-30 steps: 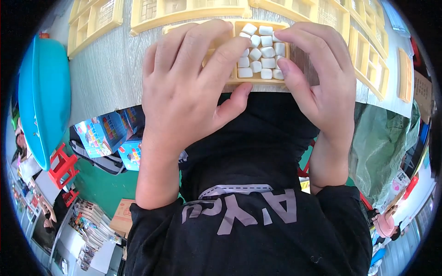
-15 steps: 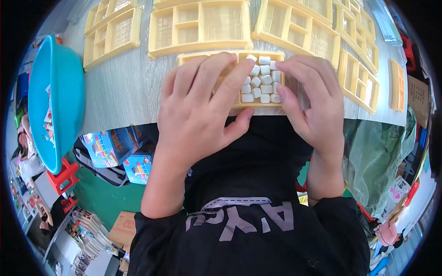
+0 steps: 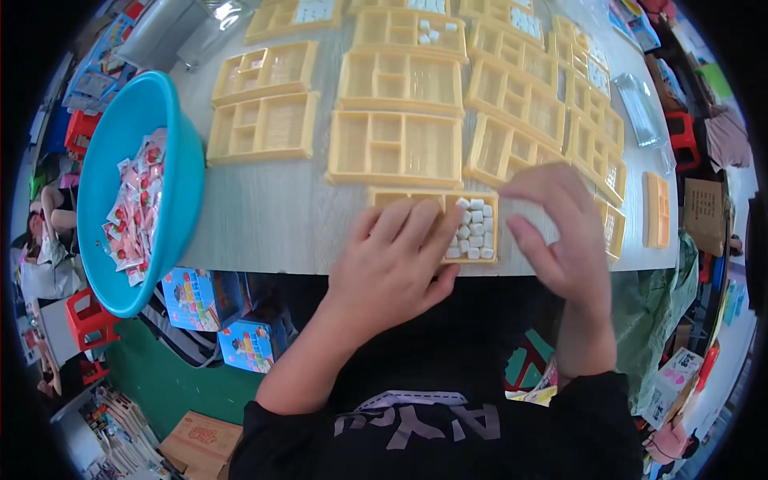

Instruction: Sorting small white cubes into compartments of yellow plastic trays.

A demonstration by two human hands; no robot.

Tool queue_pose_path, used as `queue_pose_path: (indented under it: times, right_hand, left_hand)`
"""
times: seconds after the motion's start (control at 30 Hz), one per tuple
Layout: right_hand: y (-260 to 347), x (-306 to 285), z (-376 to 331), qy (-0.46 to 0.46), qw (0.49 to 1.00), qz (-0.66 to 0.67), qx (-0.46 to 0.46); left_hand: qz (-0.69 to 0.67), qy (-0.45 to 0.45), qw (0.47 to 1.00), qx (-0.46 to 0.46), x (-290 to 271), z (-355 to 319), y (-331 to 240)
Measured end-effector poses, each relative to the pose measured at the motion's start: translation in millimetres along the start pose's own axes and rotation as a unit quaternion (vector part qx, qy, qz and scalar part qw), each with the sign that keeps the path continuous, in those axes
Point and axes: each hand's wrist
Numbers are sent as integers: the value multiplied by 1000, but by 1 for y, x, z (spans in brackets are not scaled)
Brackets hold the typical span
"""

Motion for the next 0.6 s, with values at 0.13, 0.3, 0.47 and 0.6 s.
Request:
queue_pose_path:
  times: [0.13, 0.3, 0.47, 0.6]
  right_hand:
    - [-13, 3, 58, -1, 999, -5, -42]
    - [-71, 34, 135, 10, 992, -123, -8]
    - [-120, 61, 170, 59, 965, -255, 3]
    - [-134, 67, 173, 55, 963, -263, 6]
  left_hand:
    - [11, -16, 999, 26, -3, 3, 0]
    - [6, -16, 1000, 24, -1, 1, 1]
    - [0, -30, 999, 23, 1, 0, 3]
    - [-9, -28, 999, 30, 3, 0, 5]
Point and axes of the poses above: each hand's wrist, its own z-axis towards the middle knuckle, its own x-axis out of the palm, y = z × x, and after that the axes turned 9 degrees about -y, right-handed
